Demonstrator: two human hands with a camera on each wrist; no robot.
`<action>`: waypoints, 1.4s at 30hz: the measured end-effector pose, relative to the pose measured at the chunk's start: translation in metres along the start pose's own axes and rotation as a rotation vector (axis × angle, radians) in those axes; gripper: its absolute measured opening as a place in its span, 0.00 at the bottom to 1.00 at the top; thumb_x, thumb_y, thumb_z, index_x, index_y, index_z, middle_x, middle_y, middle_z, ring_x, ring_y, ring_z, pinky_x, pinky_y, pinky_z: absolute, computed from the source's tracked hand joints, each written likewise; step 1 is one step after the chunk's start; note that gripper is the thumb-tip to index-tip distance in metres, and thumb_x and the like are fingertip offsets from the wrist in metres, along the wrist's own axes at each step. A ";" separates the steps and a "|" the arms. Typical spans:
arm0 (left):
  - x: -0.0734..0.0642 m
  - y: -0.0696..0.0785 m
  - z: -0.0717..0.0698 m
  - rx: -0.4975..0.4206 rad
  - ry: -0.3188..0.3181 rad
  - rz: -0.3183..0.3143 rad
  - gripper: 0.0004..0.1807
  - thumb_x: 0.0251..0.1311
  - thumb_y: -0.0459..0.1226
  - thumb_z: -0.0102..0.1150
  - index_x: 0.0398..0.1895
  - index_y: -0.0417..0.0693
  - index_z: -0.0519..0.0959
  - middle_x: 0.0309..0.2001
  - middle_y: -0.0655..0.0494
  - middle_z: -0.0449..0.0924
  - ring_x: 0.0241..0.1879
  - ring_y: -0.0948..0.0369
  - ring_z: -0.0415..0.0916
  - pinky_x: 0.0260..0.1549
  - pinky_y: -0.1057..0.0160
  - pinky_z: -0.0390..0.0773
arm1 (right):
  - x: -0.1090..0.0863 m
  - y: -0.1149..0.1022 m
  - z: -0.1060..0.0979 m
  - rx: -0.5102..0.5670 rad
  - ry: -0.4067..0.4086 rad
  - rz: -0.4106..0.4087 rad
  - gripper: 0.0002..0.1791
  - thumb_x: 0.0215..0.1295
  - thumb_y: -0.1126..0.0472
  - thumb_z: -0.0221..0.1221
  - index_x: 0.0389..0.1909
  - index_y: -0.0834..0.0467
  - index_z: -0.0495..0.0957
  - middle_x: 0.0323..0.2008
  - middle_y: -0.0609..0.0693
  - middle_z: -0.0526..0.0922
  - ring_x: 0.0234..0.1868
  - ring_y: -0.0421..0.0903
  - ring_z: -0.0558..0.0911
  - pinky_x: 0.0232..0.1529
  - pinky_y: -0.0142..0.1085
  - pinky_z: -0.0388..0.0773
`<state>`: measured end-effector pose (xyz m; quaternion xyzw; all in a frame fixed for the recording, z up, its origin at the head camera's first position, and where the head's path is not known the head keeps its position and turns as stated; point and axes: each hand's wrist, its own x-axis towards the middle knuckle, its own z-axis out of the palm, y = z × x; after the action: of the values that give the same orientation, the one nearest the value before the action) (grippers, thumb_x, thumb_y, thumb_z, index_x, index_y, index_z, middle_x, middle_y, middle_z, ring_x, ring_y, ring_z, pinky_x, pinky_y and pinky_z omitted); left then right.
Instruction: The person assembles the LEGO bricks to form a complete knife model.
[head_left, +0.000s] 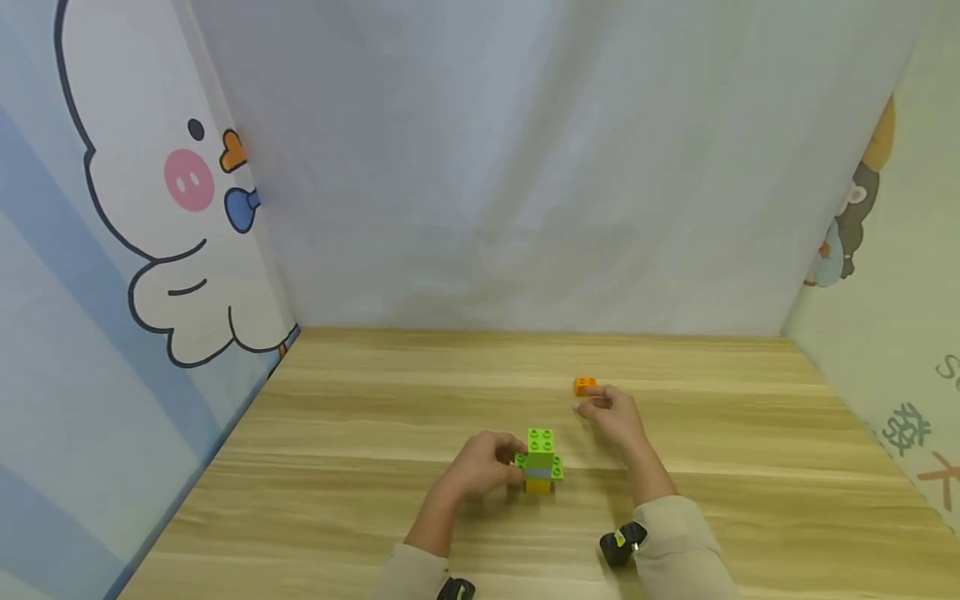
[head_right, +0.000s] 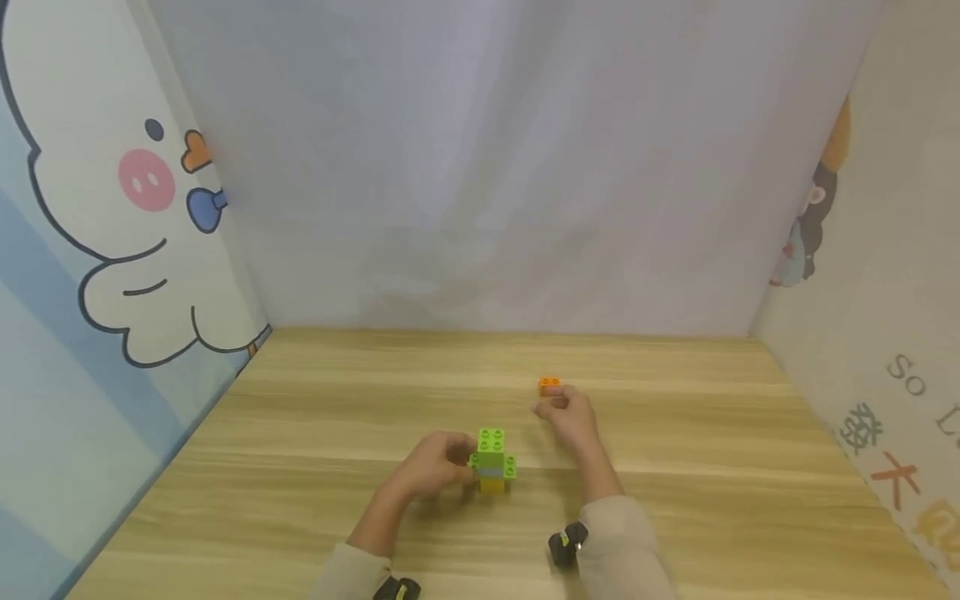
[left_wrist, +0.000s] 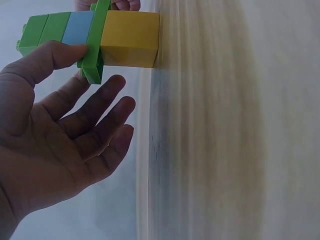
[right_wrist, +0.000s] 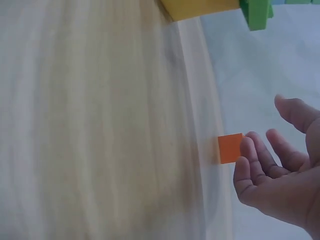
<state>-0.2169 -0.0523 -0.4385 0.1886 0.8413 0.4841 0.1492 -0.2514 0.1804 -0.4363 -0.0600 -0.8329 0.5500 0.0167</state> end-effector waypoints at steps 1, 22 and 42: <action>0.000 0.000 0.000 -0.002 0.000 -0.002 0.18 0.45 0.31 0.66 0.43 0.40 0.79 0.35 0.55 0.77 0.38 0.57 0.72 0.40 0.55 0.73 | 0.002 0.000 0.001 0.020 0.018 0.007 0.24 0.61 0.61 0.60 0.54 0.70 0.69 0.47 0.64 0.73 0.48 0.56 0.72 0.46 0.43 0.71; 0.004 0.000 -0.002 0.024 -0.015 -0.002 0.17 0.45 0.30 0.67 0.42 0.40 0.80 0.34 0.57 0.77 0.37 0.58 0.72 0.37 0.56 0.73 | 0.029 0.020 0.017 0.245 0.266 0.120 0.23 0.57 0.65 0.63 0.52 0.69 0.70 0.41 0.58 0.75 0.34 0.44 0.75 0.32 0.28 0.75; 0.006 -0.007 -0.002 0.028 -0.025 -0.006 0.16 0.44 0.29 0.67 0.41 0.42 0.80 0.35 0.57 0.78 0.38 0.58 0.73 0.39 0.55 0.74 | 0.036 0.019 0.032 -0.001 0.393 0.150 0.27 0.53 0.59 0.66 0.49 0.74 0.73 0.47 0.70 0.75 0.52 0.65 0.68 0.50 0.51 0.69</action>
<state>-0.2241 -0.0550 -0.4441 0.1941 0.8467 0.4693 0.1587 -0.2885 0.1624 -0.4680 -0.2282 -0.8069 0.5270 0.1379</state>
